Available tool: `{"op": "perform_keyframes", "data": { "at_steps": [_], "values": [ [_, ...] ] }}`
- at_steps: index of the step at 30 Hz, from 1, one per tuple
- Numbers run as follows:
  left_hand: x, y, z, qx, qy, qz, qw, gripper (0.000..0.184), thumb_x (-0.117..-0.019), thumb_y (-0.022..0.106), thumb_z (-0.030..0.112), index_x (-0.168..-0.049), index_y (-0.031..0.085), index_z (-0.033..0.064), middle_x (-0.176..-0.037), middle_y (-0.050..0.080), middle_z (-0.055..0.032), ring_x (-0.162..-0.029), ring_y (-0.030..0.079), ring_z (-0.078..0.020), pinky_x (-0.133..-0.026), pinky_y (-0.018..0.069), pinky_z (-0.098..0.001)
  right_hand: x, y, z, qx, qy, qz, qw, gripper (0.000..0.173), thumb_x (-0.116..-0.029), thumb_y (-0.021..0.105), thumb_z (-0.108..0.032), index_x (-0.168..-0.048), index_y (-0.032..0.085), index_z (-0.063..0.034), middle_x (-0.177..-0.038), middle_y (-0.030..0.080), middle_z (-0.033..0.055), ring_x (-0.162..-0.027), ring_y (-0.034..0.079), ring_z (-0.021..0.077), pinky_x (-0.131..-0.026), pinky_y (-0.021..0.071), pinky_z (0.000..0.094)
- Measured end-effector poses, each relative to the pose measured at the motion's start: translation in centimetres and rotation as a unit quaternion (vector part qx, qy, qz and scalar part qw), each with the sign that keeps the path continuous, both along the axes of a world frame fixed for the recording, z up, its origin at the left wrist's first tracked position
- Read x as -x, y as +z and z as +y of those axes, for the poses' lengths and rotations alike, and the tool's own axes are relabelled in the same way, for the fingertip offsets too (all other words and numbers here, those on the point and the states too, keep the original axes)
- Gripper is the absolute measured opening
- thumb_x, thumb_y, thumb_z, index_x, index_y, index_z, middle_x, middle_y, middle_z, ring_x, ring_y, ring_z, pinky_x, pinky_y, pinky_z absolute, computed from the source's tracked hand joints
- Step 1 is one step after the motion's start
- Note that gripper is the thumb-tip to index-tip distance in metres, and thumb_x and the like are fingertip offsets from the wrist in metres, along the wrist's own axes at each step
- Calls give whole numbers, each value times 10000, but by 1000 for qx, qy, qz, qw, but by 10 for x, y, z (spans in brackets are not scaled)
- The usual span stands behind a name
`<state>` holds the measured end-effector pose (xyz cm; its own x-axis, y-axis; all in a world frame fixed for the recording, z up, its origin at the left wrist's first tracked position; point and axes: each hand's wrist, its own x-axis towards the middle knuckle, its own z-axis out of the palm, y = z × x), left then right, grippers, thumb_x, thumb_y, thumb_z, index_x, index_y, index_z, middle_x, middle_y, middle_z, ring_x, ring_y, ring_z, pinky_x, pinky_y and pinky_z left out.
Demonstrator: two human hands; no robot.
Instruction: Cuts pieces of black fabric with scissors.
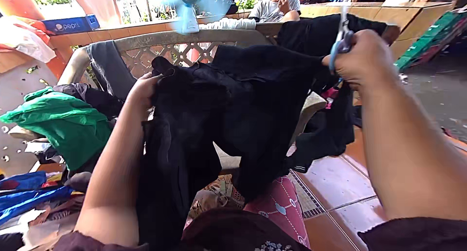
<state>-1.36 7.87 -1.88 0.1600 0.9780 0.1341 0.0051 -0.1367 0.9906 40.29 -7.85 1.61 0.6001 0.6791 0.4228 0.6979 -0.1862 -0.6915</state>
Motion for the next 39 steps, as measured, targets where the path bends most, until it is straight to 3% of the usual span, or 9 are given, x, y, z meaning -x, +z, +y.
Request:
{"op": "perform_keyframes", "data": {
  "at_steps": [2, 4, 9, 15, 20, 25, 29, 32, 39],
  "values": [
    [-13, -49, 39, 8, 63, 41, 997, 800, -1024, 625, 281, -1611, 124, 72, -1445, 510, -222, -1266, 578, -295, -1039, 511, -490, -2, -37, 24, 78, -35, -14, 996, 545, -933, 691, -132, -1356, 460, 121, -1225, 566, 407, -1157, 547, 594, -909, 406, 771],
    [-17, -90, 36, -8, 87, 165, 982, 1072, -981, 676, 406, -1611, -98, 13, -1601, 256, -337, -1467, 349, -437, -1177, 329, -598, 0, -77, 32, 137, -43, -15, 990, 608, -957, 702, -209, -1387, 428, 123, -1237, 558, 428, -1155, 544, 627, -905, 402, 788],
    [12, -187, -92, 15, 30, 532, 846, 1017, -902, 609, 695, -1599, 293, 26, -1631, 205, -333, -1519, 162, -526, -1136, 110, -800, 33, -179, 12, 179, 97, 40, 978, 646, -968, 704, -311, -1424, 440, 63, -1275, 604, 306, -1177, 611, 444, -996, 483, 606],
    [65, -261, -197, 21, 127, 616, 778, 958, -714, 890, 515, -1413, 550, -45, -1564, 313, -379, -1481, 254, -556, -1116, 151, -806, 48, -273, 0, 259, 204, 77, 941, 667, -903, 783, -328, -1358, 490, 61, -1253, 612, 287, -1164, 607, 416, -992, 474, 579],
    [73, -209, -155, 153, 22, 510, 846, 415, -894, 734, 123, -1279, 625, 14, -1188, 674, -248, -1167, 629, -429, -987, 468, -667, 42, -292, 6, 322, 167, 6, 932, 486, -903, 700, -89, -1340, 538, 48, -1253, 628, 283, -1204, 599, 440, -1025, 456, 595],
    [117, -75, -41, 169, -48, 395, 902, 279, -1021, 498, 75, -1273, 576, -17, -1061, 653, -188, -920, 635, -261, -822, 531, -483, 31, -275, -22, 245, 94, 43, 964, 386, -930, 642, -40, -1291, 556, 69, -1180, 653, 290, -1116, 643, 441, -954, 484, 614],
    [139, -4, 45, 70, 155, 520, 837, 450, -968, 683, 94, -1302, 521, -161, -1227, 564, -415, -1165, 553, -530, -978, 408, -696, 45, -278, -44, 272, 169, 120, 940, 435, -893, 763, -110, -1226, 559, 83, -1099, 636, 263, -1020, 625, 373, -912, 487, 556],
    [103, -10, 54, -8, 277, 564, 778, 1065, -804, 846, 159, -1589, 164, -67, -1532, 244, -459, -1415, 260, -644, -1072, 216, -823, 71, -272, -51, 235, 152, 171, 945, 554, -896, 799, -190, -1289, 517, 80, -1162, 650, 241, -1028, 662, 325, -926, 522, 518],
    [0, -132, -81, 165, -169, 218, 947, 369, -1110, 403, 247, -1246, 605, -30, -1055, 710, -107, -872, 706, -178, -814, 591, -370, 141, -245, -65, 104, 283, 332, 894, 397, -1024, 520, -212, -1298, 469, 71, -1034, 675, 109, -705, 648, 113, -631, 561, 296]
  ]
}}
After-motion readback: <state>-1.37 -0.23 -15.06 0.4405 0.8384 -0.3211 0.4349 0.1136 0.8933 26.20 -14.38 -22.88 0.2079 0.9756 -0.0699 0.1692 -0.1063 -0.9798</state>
